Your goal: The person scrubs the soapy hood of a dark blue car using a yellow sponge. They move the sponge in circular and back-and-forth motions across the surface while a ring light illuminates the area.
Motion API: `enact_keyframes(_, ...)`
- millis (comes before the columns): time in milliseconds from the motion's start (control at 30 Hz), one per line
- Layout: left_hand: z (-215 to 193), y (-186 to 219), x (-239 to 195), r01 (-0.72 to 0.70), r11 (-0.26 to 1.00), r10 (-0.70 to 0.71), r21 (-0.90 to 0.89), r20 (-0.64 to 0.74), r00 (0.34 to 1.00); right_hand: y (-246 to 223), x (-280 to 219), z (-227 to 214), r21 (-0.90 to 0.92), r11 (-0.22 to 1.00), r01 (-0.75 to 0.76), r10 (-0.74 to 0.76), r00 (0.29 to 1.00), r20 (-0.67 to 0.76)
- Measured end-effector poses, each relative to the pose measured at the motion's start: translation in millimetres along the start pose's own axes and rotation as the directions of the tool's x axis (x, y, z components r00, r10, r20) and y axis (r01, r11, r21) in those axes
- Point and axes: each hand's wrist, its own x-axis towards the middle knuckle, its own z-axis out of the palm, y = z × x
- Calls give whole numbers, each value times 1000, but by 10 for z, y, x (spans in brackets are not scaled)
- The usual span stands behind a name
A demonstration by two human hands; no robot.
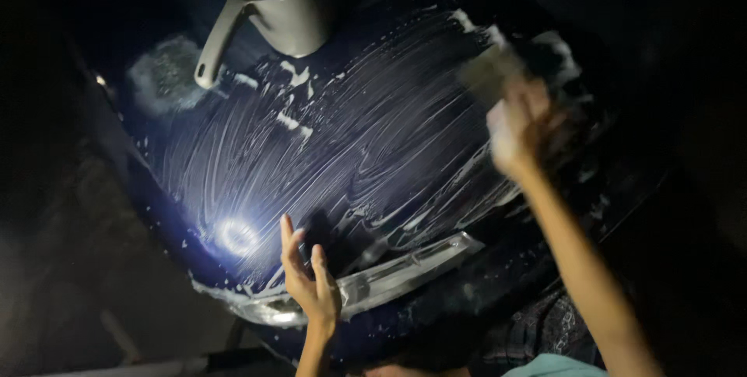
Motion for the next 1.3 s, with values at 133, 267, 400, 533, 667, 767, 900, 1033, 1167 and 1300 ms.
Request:
enact_keyframes(133,125,-67,28,-65,998,64,19,82,995,-1711,-364,-489,-247,949,195,-159,974,159)
enact_keyframes(267,106,-152,66,-99,993,92,57,106,990,-1699,38,-810,-141,986,90,-74,991,112)
enact_keyframes(400,93,-127,86,-28,998,24,49,80,996,-164,409,-614,-22,955,-295,296,951,85)
enact_keyframes(533,106,-114,78,-92,989,80,120,102,992,-71,522,-410,-432,829,-357,436,895,98)
enact_keyframes(667,158,-135,106,-137,978,122,156,99,988,-2785,483,-889,636,253,-729,670,606,428)
enact_keyframes(767,163,-136,127,-126,977,108,170,114,988,-2388,-362,-508,-192,873,448,-367,864,343)
enact_keyframes(900,164,-210,144,-166,947,129,274,149,980,-2208,132,-411,-122,877,466,-397,843,363)
enact_keyframes(1033,150,-209,82,-201,921,143,335,191,971,-1850,850,-227,-248,969,-10,91,944,318)
enact_keyframes(1167,162,-283,88,-218,920,158,327,198,967,-1218,1125,297,-505,863,-22,2,999,-41)
enact_keyframes(1300,206,-286,103,-212,924,168,318,160,973,-2965,729,18,-143,933,-330,360,868,342)
